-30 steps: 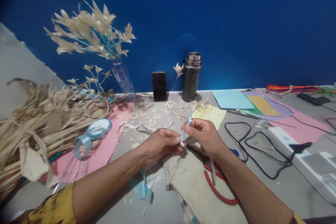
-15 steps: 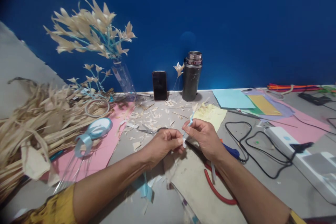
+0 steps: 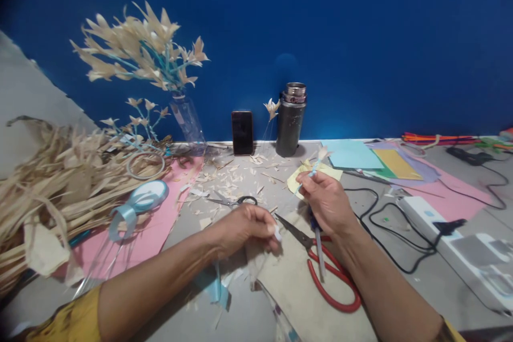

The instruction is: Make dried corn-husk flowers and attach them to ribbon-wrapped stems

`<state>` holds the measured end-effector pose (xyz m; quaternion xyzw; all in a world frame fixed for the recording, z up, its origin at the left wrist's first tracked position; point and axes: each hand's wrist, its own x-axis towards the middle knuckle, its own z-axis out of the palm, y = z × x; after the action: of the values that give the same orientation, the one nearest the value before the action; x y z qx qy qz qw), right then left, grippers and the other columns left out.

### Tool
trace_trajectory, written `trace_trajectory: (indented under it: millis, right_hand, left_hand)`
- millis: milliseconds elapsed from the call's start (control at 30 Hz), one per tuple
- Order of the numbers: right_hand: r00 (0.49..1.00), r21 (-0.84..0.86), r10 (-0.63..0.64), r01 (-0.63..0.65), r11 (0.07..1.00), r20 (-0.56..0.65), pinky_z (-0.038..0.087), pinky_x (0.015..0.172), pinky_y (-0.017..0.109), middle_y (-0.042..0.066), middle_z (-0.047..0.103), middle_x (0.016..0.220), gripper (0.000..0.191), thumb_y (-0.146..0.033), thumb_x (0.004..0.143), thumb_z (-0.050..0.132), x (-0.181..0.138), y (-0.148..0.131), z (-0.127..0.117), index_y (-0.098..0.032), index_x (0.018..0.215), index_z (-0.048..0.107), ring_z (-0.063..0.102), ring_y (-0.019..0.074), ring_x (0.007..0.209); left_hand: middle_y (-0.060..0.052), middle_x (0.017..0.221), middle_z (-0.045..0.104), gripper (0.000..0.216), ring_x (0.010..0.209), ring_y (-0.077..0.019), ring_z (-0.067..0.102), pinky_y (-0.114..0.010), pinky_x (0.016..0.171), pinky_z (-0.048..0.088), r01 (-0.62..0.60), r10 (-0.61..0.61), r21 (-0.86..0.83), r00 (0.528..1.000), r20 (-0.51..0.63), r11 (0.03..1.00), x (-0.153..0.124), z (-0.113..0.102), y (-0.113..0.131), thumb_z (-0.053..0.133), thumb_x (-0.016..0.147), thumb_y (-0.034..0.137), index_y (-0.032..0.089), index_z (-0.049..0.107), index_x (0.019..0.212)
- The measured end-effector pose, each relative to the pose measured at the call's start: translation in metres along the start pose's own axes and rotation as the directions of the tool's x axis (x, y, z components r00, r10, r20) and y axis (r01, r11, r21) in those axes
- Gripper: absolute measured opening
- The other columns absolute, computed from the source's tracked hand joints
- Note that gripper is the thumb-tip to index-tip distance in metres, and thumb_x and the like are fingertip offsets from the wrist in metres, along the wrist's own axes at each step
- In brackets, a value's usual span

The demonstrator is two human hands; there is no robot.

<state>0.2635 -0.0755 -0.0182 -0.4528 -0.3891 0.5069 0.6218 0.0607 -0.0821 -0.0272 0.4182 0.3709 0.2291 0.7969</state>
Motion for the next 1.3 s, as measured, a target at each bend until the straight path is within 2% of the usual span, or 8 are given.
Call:
trace_trajectory:
  millis: [133,333,600,800,967,1067,1133,1300]
  right_hand:
    - [0.996,0.031,-0.016,0.013,0.999,0.09,0.049,0.069,0.031,0.003,0.067,0.08,0.032,-0.047,0.063,0.091,0.0,-0.004,0.001,-0.022,0.069,0.073,0.056,0.0155,0.071]
    - [0.993,0.027,0.045,-0.049,0.998,0.113,0.048,0.074,0.03,0.005,0.07,0.088,0.033,-0.048,0.064,0.092,-0.002,0.002,0.004,-0.021,0.076,0.079,0.057,0.0159,0.078]
    - [0.993,-0.085,0.061,-0.053,0.995,0.099,0.048,0.069,0.029,0.005,0.073,0.089,0.032,-0.05,0.068,0.088,0.0,0.012,0.0,-0.021,0.08,0.08,0.058,0.0164,0.075]
    - [0.991,-0.205,0.067,-0.043,0.978,0.113,0.046,0.064,0.028,0.004,0.069,0.079,0.032,-0.049,0.072,0.087,0.004,0.023,-0.009,-0.021,0.087,0.082,0.056,0.0165,0.072]
    - [0.992,-0.255,0.061,-0.031,0.966,0.108,0.045,0.064,0.028,0.003,0.068,0.079,0.034,-0.051,0.074,0.085,0.005,0.023,-0.011,-0.02,0.088,0.082,0.054,0.015,0.07]
    - [0.99,-0.289,0.087,-0.052,0.956,0.11,0.044,0.062,0.028,0.002,0.067,0.076,0.035,-0.052,0.074,0.085,0.004,0.02,-0.01,-0.02,0.089,0.082,0.053,0.0145,0.068]
    - [0.989,-0.313,0.094,-0.053,0.948,0.116,0.043,0.062,0.028,0.002,0.068,0.076,0.035,-0.053,0.075,0.084,0.003,0.019,-0.01,-0.022,0.09,0.082,0.053,0.0145,0.068]
    - [0.981,-0.323,0.039,0.026,0.946,0.191,0.047,0.075,0.033,0.007,0.076,0.098,0.035,-0.055,0.075,0.083,-0.002,0.019,-0.003,-0.023,0.09,0.083,0.061,0.02,0.083]
  left_hand:
    - [-0.006,0.068,0.07,0.034,0.055,-0.0113,0.063,-0.024,0.058,0.049,-0.108,0.122,0.091,0.978,-0.168,0.99,0.006,-0.013,0.014,0.086,0.064,0.038,0.012,0.064,0.07]
    - [-0.002,0.062,0.063,0.026,0.049,-0.01,0.056,-0.02,0.047,0.038,-0.163,0.243,0.302,0.937,-0.25,0.939,0.014,-0.026,0.021,0.067,0.081,0.035,0.016,0.058,0.066]
    - [0.0,0.064,0.066,0.009,0.06,-0.0141,0.057,-0.024,0.057,0.038,-0.185,0.557,0.771,0.791,-0.251,0.609,0.009,-0.037,0.031,0.07,0.075,0.027,0.019,0.07,0.07]
    - [0.003,0.065,0.061,0.014,0.059,-0.0114,0.052,-0.023,0.057,0.035,-0.271,0.634,0.811,0.758,-0.153,0.519,0.005,-0.044,0.043,0.077,0.069,0.024,0.018,0.065,0.072]
    - [0.001,0.058,0.061,0.021,0.048,-0.0124,0.052,-0.025,0.054,0.038,-0.236,0.592,0.814,0.79,-0.157,0.531,-0.008,-0.056,0.056,0.055,0.089,0.029,0.018,0.07,0.078]
    - [0.0,0.063,0.065,0.014,0.06,-0.0149,0.058,-0.026,0.06,0.04,-0.209,0.691,0.886,0.705,-0.158,0.415,-0.022,-0.062,0.062,0.061,0.086,0.028,0.02,0.073,0.086]
    - [-0.001,0.065,0.066,0.012,0.063,-0.0154,0.06,-0.026,0.063,0.042,-0.228,0.718,0.863,0.666,-0.2,0.451,-0.031,-0.061,0.06,0.064,0.084,0.026,0.02,0.073,0.087]
    - [-0.003,0.061,0.065,0.032,0.054,-0.0151,0.059,-0.026,0.053,0.043,-0.205,0.388,0.506,0.875,-0.29,0.838,-0.041,-0.034,0.033,0.051,0.092,0.042,0.017,0.067,0.078]
